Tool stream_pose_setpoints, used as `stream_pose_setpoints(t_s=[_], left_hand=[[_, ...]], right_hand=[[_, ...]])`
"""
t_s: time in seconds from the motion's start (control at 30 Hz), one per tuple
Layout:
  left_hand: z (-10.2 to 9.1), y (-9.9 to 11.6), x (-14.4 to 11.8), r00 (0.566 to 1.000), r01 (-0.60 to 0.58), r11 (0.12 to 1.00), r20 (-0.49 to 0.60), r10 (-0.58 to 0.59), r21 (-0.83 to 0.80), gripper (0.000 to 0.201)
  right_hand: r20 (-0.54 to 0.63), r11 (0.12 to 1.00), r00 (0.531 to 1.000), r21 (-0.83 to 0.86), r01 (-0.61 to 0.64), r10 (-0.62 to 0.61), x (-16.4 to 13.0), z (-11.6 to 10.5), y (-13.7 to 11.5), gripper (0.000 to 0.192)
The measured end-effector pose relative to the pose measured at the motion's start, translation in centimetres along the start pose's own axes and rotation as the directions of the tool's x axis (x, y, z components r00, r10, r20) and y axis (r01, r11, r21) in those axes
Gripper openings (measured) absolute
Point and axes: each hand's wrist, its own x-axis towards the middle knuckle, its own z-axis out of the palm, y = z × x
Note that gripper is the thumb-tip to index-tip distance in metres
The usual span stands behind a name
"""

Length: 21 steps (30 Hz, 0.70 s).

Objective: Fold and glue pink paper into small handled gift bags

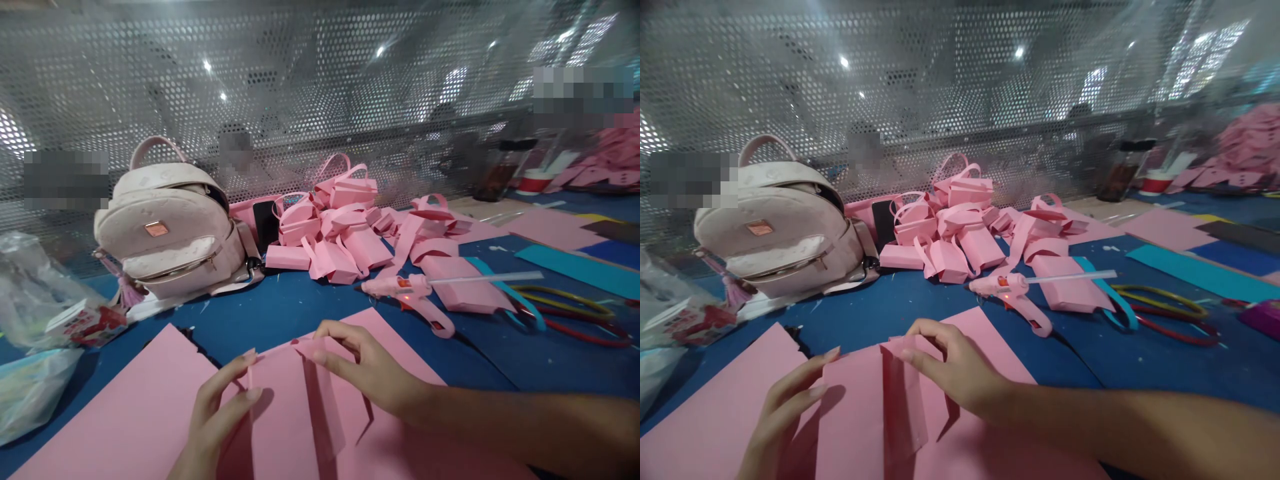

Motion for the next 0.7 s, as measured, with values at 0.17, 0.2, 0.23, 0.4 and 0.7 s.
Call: stream_pose_setpoints(t_s=[0.17,0.2,0.23,0.4,0.7], left_hand=[[-0.2,0.1,0.2,1.000,0.017,1.000,0.014,-0.017,0.012,0.062],[-0.2,0.2,0.3,1.000,0.023,1.000,0.021,-0.023,0.013,0.062],[-0.2,0.3,0.3,0.999,0.026,1.000,0.026,-0.026,0.011,0.064],[-0.1,1.0,0.3,0.999,0.043,0.999,0.024,-0.044,0.016,0.074],[0.5,1.8,-0.2,1.000,0.018,0.999,-0.004,-0.018,0.038,0.081]], right_hand=[[0.002,1.000,1.000,0.010,-0.024,0.024,-0.2,0.1,-0.2,0.016],[0.003,1.000,1.000,0.008,-0.027,0.027,-0.2,0.2,-0.3,0.014],[0.004,0.999,1.000,0.008,-0.031,0.031,-0.2,0.2,-0.4,0.012],[-0.001,0.998,0.998,0.024,-0.056,0.056,-0.3,0.2,-0.5,0.017],[-0.142,0.993,0.989,0.107,0.054,-0.038,0.3,-0.1,1.0,0.021]])
